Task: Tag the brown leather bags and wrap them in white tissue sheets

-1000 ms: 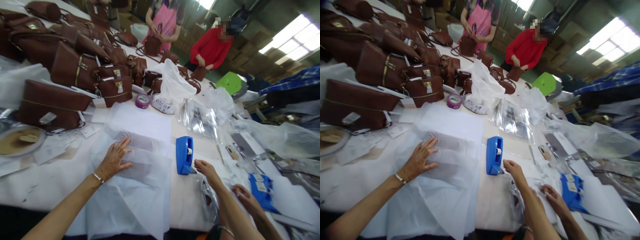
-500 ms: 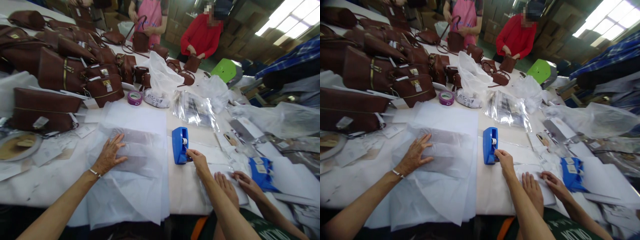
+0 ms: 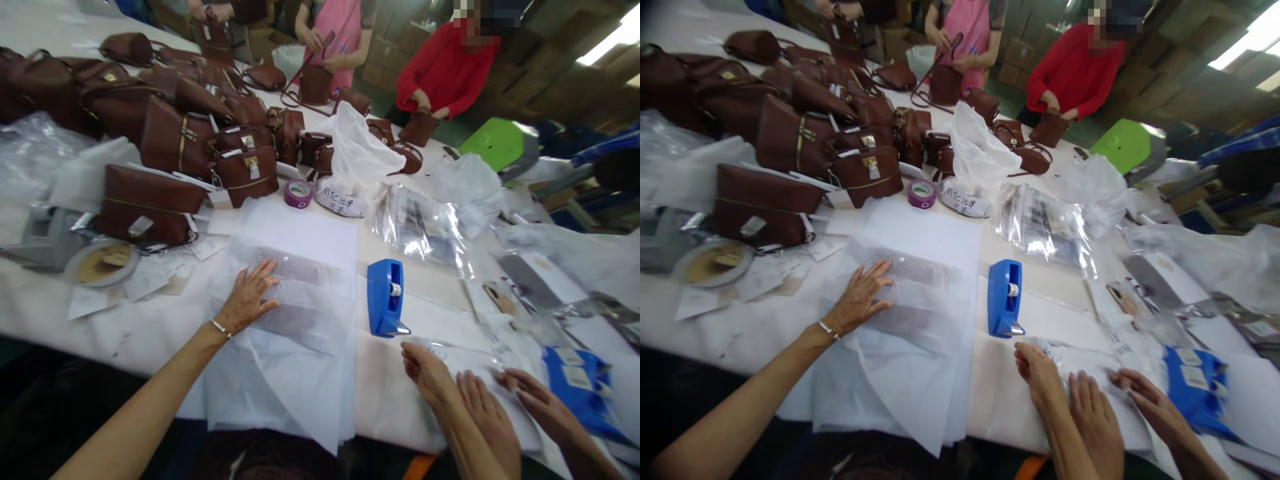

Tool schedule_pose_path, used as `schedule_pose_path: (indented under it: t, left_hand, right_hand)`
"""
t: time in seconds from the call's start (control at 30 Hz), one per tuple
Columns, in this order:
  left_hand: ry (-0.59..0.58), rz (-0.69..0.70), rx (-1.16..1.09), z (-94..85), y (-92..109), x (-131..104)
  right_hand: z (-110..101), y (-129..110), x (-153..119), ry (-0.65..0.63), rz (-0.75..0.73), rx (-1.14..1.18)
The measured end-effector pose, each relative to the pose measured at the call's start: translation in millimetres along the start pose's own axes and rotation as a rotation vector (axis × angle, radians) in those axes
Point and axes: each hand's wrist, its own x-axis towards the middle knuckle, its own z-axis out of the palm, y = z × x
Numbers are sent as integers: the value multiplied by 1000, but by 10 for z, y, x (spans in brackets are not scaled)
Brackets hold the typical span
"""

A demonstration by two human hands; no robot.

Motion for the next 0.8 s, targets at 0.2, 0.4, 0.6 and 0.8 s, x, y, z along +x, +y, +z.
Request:
schedule_pose_path:
  t: [0.2, 0.4, 0.6, 0.8]
  left_hand:
    - [122, -70, 213, -123, 310, 30]
    - [214, -76, 237, -174, 523, 80]
    - [202, -150, 186, -102, 557, 56]
    - [185, -175, 159, -30, 540, 21]
  right_hand:
    - [-158, 136, 249, -45, -60, -324]
    - [-35, -448, -93, -176, -388, -756]
    - [1165, -1418, -705, -805, -797, -1090]
    - [2073, -1485, -639, -873, -1154, -1674]
